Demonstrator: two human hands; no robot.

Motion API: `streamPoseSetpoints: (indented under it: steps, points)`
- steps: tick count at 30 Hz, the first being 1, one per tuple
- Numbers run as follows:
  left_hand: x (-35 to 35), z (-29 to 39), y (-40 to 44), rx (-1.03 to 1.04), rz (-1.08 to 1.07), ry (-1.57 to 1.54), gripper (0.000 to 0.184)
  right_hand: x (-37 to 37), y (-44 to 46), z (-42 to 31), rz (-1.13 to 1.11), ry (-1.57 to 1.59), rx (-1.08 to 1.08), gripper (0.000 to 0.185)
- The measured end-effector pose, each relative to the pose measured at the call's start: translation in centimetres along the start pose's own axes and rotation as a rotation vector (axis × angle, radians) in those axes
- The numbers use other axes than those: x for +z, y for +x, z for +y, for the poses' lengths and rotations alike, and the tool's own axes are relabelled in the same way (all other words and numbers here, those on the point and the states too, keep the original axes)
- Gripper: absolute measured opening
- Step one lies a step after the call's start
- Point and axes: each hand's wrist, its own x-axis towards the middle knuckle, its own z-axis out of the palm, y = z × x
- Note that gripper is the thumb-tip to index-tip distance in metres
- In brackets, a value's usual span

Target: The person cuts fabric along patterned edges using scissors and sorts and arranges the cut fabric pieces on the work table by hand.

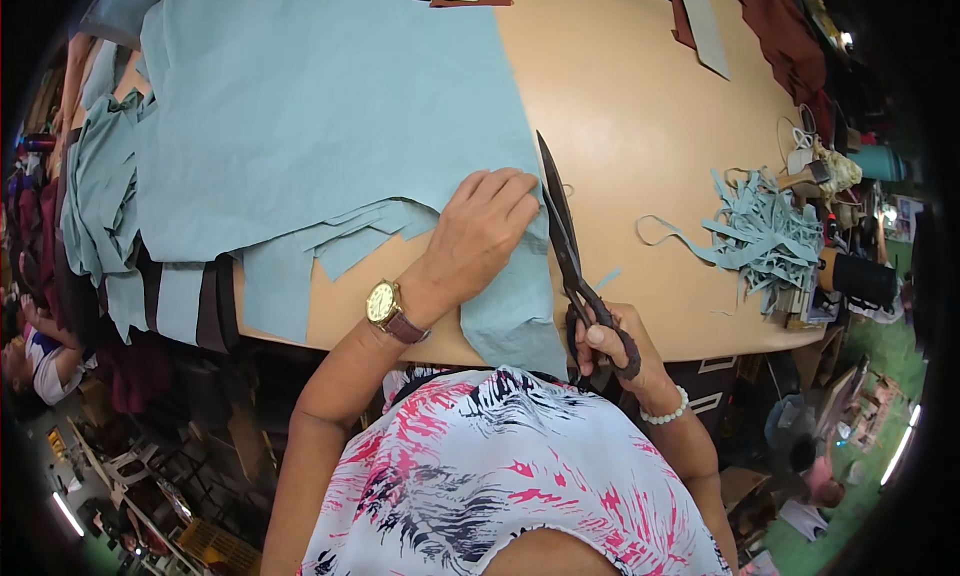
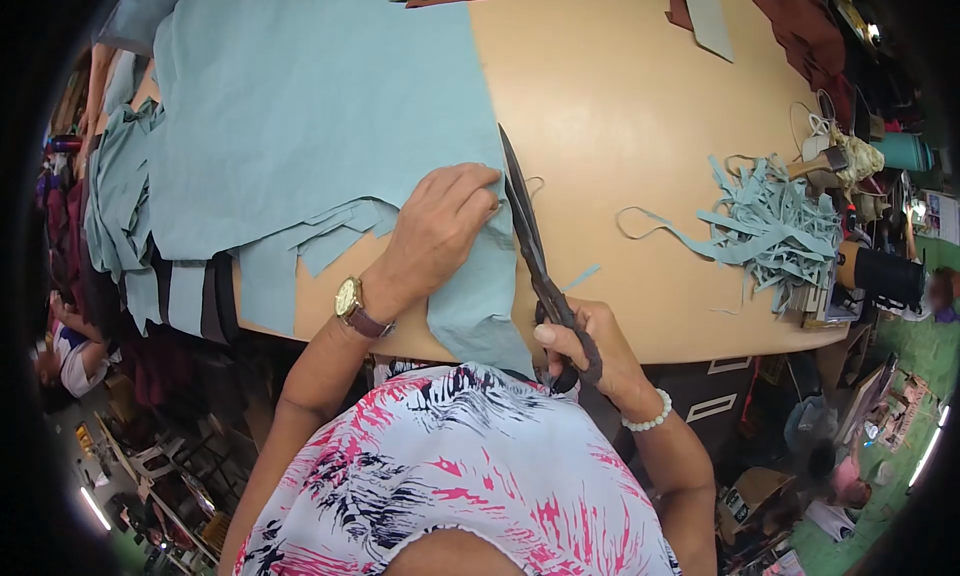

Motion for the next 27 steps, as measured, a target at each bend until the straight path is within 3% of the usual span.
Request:
streamPoseSetpoints:
  steps: [13, 16, 22, 25, 27]
  points:
    - [-0.4, 0.6, 0.0, 0.008, -0.018, -0.042, 0.013, 0.4, 0.6, 0.0, 0.027, 0.023, 0.003, 0.049]
    - [-0.4, 0.7, -0.1, 0.004, -0.023, -0.054, 0.013, 0.4, 0.5, 0.1, 0.009, 0.069, -0.01, 0.035]
    - [-0.5, 0.8, -0.3, 0.001, -0.023, -0.058, 0.013, 0.6, 0.3, 0.0, 0.015, 0.075, -0.015, 0.034]
    - [-0.3, 0.8, -0.4, -0.001, -0.029, -0.065, 0.013, 0.5, 0.3, 0.5, 0.022, 0.024, -0.016, 0.047]
    - [-0.3, 0.7, -0.4, 0.006, -0.03, -0.065, 0.014, 0.5, 0.3, 0.5, 0.017, 0.064, -0.025, 0.037]
